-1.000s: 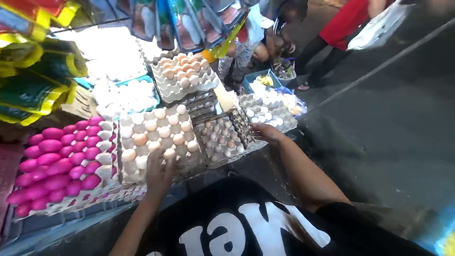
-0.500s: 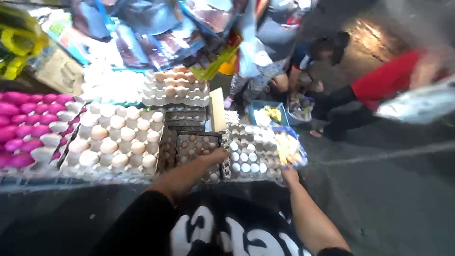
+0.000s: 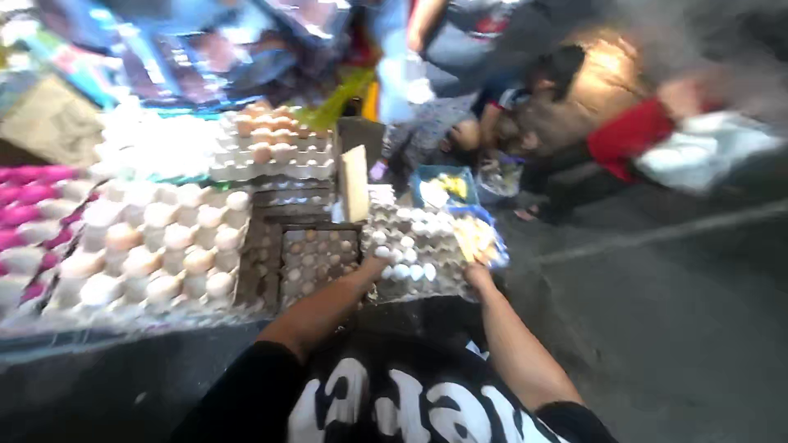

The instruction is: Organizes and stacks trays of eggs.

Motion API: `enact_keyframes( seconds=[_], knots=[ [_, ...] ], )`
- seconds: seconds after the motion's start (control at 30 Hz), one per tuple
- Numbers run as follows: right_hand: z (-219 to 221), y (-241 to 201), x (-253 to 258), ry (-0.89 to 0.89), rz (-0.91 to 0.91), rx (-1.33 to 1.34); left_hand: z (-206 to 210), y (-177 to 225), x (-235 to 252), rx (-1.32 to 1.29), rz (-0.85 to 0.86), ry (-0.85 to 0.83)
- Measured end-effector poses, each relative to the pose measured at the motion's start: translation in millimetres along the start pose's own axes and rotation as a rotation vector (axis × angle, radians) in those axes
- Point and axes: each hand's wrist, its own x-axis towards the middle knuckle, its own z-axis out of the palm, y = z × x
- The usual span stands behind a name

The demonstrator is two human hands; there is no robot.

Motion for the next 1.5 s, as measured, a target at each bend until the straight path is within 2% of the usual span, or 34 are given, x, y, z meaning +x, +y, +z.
enact_keyframes(
  seconds=[0.1,0.23,0.37,0.5,0.63,0.77,0.87,1.0,1.17,1.33,1.5],
  knots=[
    [-1,-6,-14,0.042,-0.005,0.087,2,-2,-5,-0.01,0.053,0.056],
    [13,2,-40,0.109,-0.024,0.226,-14,1,-27,0.056,0.156,0.049],
    [42,-5,-90,0.152,-0.076,0.28,-55,-11,-58,0.069,0.212,0.089],
    [69,-29,-162,0.113,-0.117,0.239,-99,-33,-99,0.123,0.272,0.186],
    [93,-32,-200,0.104,-0.122,0.269,-129,-50,-134,0.166,0.27,0.223],
    [107,-20,-235,0.11,-0.062,0.277,-137,-66,-158,0.15,0.243,0.227],
    [112,2,-259,0.131,0.042,0.295,-131,-85,-159,0.165,0.269,0.155],
    [97,48,-277,0.172,0.171,0.318,-93,-98,-155,0.231,0.309,0.021],
    [48,123,-269,0.278,0.226,0.382,4,-87,-141,0.394,0.287,-0.105],
    [-25,199,-218,0.353,0.249,0.418,127,-94,-102,0.376,0.268,-0.155],
    [-97,240,-165,0.336,0.268,0.428,211,-88,-77,0.338,0.247,-0.171]
  ],
)
